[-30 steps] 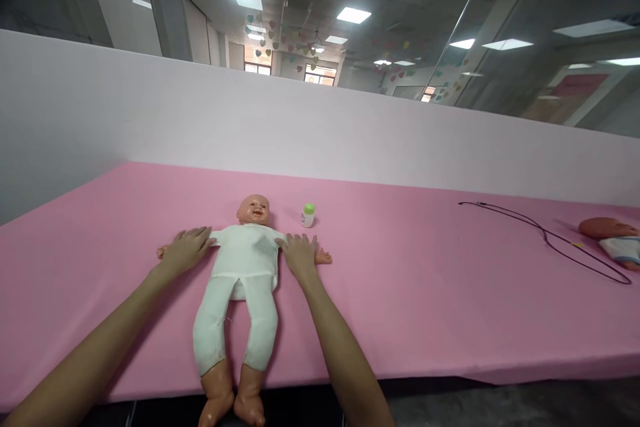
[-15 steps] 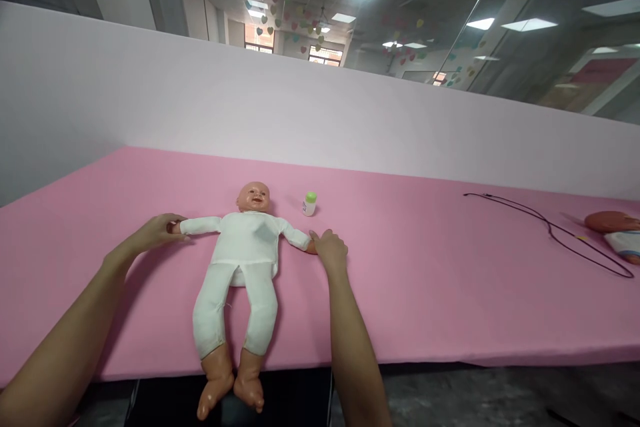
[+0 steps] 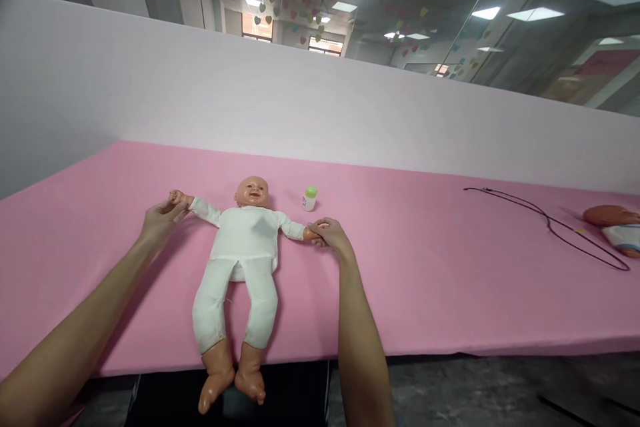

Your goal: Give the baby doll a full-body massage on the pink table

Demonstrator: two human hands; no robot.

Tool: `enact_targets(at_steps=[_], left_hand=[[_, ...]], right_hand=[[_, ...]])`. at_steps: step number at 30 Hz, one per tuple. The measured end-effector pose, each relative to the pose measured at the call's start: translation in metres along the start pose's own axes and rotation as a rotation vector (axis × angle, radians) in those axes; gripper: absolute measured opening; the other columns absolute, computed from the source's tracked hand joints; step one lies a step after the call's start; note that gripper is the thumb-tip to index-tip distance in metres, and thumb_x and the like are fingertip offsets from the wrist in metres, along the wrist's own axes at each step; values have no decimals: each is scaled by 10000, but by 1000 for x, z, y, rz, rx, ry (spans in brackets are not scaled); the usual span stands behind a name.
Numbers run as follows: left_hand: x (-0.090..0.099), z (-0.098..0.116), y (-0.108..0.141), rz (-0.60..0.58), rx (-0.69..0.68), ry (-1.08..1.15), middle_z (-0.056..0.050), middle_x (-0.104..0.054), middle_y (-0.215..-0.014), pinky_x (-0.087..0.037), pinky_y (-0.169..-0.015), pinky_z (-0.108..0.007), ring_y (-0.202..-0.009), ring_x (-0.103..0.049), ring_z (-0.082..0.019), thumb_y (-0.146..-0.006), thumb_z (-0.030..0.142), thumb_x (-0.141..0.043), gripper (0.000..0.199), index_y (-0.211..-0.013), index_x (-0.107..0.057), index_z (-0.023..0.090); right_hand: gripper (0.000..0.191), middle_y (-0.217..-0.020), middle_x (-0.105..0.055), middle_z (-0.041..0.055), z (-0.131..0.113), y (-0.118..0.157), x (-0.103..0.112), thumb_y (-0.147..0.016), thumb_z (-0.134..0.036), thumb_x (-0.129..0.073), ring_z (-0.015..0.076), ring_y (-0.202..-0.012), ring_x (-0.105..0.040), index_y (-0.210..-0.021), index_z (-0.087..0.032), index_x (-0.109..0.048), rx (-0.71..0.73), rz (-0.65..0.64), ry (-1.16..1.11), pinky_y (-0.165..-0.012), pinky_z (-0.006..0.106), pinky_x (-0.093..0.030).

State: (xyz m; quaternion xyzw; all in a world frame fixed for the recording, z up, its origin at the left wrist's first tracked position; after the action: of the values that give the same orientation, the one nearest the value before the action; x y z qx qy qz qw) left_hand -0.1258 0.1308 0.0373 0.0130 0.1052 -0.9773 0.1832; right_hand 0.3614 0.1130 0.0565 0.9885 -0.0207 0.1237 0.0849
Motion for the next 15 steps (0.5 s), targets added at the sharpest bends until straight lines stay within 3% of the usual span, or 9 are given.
enact_targets(at_steps=[2,5,8,11,13,15], left_hand=[[-15,-4,8,36,1,27,-84,-752,-967,-586,-877,-372,-922,-715,-227,-768,614,-852,481,-931,-769,169],[-34,10,24,25,-87,-35,-64,-748,-928,-570,-843,-352,-897,-700,-219,-824,546,-819,384,-927,-771,179],[-51,28,42,-91,-211,-109,-73,-781,-1002,-575,-862,-370,-945,-717,-246,-834,452,-827,298,-995,-801,203],[-66,40,57,-236,-393,-195,-80,-800,-1098,-579,-921,-398,-1017,-727,-265,-877,402,-810,256,-1071,-823,235],[-75,44,64,-353,-561,-275,-81,-803,-1121,-572,-953,-417,-1055,-723,-270,-907,387,-790,231,-1089,-832,251],[-83,46,71,-481,-721,-351,-84,-800,-1148,-561,-975,-433,-1090,-714,-272,-934,370,-765,214,-1105,-836,265]], right_hand=[[491,-686,-657,16,-2,-1,-6,-648,-570,-943,127,-565,-551,-803,-179,-689,42,67,-166,-555,272,-468],[531,-648,-602,-2,-5,-2,-20,-638,-637,-926,124,-590,-514,-723,-178,-672,116,125,-283,-553,263,-425],[544,-624,-574,-10,-6,-4,-37,-644,-665,-901,131,-601,-491,-699,-172,-679,126,129,-279,-575,279,-405],[476,-771,-682,28,-18,2,-54,-752,-595,-852,163,-696,-563,-909,-152,-776,269,132,-206,-658,299,-457],[399,-939,-743,57,-32,13,-68,-825,-505,-820,195,-797,-621,-1053,-178,-801,447,74,-65,-722,321,-495],[295,-1095,-757,73,-45,28,-91,-875,-414,-791,231,-935,-668,-1100,-225,-816,638,-118,128,-823,355,-529]])
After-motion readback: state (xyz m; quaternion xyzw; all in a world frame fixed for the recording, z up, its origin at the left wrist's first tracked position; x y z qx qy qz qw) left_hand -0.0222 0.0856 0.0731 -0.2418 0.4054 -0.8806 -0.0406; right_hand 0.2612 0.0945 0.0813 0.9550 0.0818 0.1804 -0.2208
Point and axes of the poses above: each hand's wrist, its own y-axis away from the middle knuckle, its own x-axis out of the back of the hand, z = x × y, the point moved 6 cm from there along -y, towards the middle knuckle
